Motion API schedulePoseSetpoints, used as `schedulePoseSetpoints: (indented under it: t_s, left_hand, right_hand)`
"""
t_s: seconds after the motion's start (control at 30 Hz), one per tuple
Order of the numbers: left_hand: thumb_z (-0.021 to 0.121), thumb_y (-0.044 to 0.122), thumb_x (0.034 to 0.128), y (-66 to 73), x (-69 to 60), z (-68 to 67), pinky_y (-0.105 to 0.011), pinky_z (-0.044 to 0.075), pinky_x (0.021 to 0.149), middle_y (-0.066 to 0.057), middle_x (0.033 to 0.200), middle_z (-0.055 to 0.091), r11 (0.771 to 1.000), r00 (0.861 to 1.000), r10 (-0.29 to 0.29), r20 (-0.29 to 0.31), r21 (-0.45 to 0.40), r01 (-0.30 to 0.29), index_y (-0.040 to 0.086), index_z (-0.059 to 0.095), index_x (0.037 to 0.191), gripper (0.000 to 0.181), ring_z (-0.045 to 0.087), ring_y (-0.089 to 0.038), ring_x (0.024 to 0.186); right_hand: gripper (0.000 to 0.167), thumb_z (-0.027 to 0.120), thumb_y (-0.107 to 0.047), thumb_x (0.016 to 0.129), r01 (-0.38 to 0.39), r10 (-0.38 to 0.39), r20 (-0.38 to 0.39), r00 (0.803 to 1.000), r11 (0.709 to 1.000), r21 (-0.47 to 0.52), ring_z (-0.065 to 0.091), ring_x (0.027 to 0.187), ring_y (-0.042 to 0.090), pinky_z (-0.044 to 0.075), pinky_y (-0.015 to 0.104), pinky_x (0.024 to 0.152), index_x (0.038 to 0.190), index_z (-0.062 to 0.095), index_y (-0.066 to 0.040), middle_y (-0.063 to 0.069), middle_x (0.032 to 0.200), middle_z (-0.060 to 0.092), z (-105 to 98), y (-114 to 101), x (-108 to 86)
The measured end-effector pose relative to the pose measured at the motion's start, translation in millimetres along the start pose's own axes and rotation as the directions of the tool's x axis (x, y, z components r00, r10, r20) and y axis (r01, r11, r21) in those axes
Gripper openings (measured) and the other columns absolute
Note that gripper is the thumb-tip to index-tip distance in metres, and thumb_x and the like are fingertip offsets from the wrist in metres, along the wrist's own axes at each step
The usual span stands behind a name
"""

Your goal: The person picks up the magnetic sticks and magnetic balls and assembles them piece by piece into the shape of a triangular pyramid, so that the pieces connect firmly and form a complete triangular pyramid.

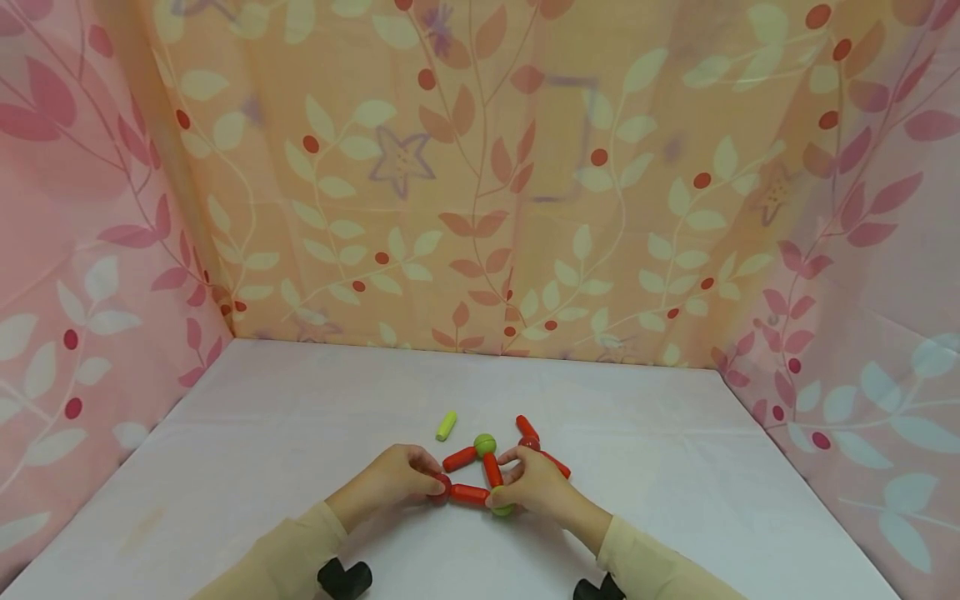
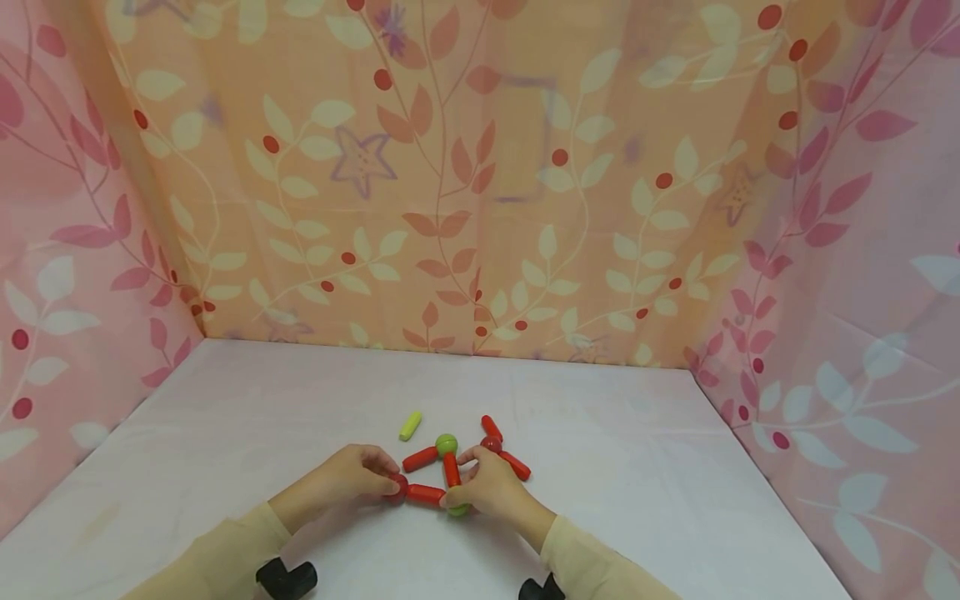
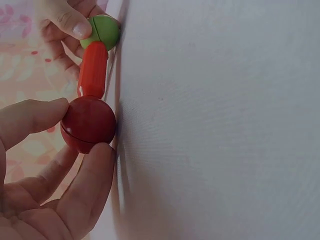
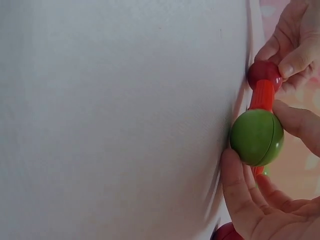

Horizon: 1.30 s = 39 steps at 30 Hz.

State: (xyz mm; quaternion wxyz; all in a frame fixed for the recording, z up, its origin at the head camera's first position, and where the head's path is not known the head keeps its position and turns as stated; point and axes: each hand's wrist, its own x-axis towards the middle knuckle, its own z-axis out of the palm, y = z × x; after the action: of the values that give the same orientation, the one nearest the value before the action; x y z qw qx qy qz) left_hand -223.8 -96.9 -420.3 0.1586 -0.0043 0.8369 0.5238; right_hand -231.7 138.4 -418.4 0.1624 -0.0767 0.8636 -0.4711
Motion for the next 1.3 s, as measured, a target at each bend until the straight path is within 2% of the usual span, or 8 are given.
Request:
schedulePoseSetpoints:
  t_s: [0.27, 0.5, 0.73, 0.97, 1.13, 1.3]
  left_hand:
    - [0.078, 0.014, 0.0826, -2.7, 5.7, -3.5, -0.025, 0.055, 0.069, -0.002, 0.089, 0.069, 0.999, 1.000, 0.008, 0.006, 0.037, -0.008, 0.006, 0.071, 0.095, 0.017, 0.059, -0.015, 0.077]
    - [0.076, 0.012, 0.0827, -1.1, 18.2, -9.4, -0.027, 0.055, 0.069, -0.003, 0.087, 0.069, 0.999, 0.995, 0.043, -0.095, 0.032, -0.040, 0.005, 0.071, 0.096, 0.016, 0.061, -0.015, 0.074]
    - [0.075, 0.010, 0.0821, 3.9, 30.9, -4.6, -0.025, 0.054, 0.067, -0.003, 0.087, 0.069, 0.999, 0.996, 0.036, -0.084, 0.042, -0.033, 0.003, 0.072, 0.099, 0.019, 0.061, -0.014, 0.072]
    - [0.075, 0.012, 0.0848, 8.8, 38.0, -1.6, -0.025, 0.054, 0.071, -0.004, 0.085, 0.070, 0.999, 0.997, 0.019, -0.069, 0.040, -0.017, 0.003, 0.072, 0.099, 0.017, 0.062, -0.015, 0.076]
    - [0.076, 0.008, 0.0825, 7.5, 38.5, 1.2, -0.026, 0.056, 0.069, -0.004, 0.080, 0.072, 1.000, 0.998, 0.016, -0.064, 0.018, -0.015, 0.001, 0.072, 0.094, 0.014, 0.064, -0.012, 0.072]
    - [0.078, 0.005, 0.0806, 7.1, 38.2, 5.8, -0.025, 0.056, 0.065, -0.004, 0.076, 0.070, 1.000, 0.997, 0.006, -0.073, -0.011, -0.007, 0.000, 0.072, 0.087, 0.010, 0.062, -0.011, 0.068]
  right_hand:
    - [0.052, 0.086, -0.006, 0.070, 0.046, -0.047, -0.029, 0.998, 0.997, -0.057, 0.057, 0.073, 0.014, 0.054, 0.026, 0.061, 0.113, 0.058, -0.001, 0.005, 0.087, 0.061, 0.9, 0.6, 1.0]
    - [0.047, 0.085, -0.006, 0.070, 0.060, -0.066, -0.055, 0.996, 0.994, -0.093, 0.058, 0.079, 0.015, 0.055, 0.027, 0.064, 0.111, 0.062, -0.002, 0.006, 0.091, 0.063, -1.1, 1.8, 1.5]
    - [0.038, 0.082, -0.004, 0.074, 0.114, -0.127, -0.080, 0.989, 0.981, -0.154, 0.061, 0.086, 0.017, 0.055, 0.028, 0.068, 0.108, 0.066, -0.002, 0.008, 0.098, 0.069, -6.5, 1.9, 1.9]
    - [0.033, 0.081, -0.003, 0.076, 0.128, -0.148, -0.097, 0.984, 0.974, -0.185, 0.058, 0.086, 0.016, 0.053, 0.025, 0.071, 0.107, 0.070, -0.002, 0.005, 0.096, 0.070, -11.1, 1.5, 6.6]
    - [0.033, 0.080, -0.001, 0.078, 0.164, -0.178, -0.064, 0.982, 0.969, -0.186, 0.059, 0.091, 0.018, 0.056, 0.035, 0.082, 0.109, 0.072, -0.002, 0.008, 0.102, 0.071, -12.6, 2.0, 10.4]
    - [0.033, 0.079, 0.000, 0.077, 0.185, -0.199, -0.053, 0.979, 0.962, -0.201, 0.063, 0.099, 0.022, 0.054, 0.045, 0.093, 0.109, 0.073, -0.003, 0.010, 0.108, 0.073, -12.9, 4.1, 15.3]
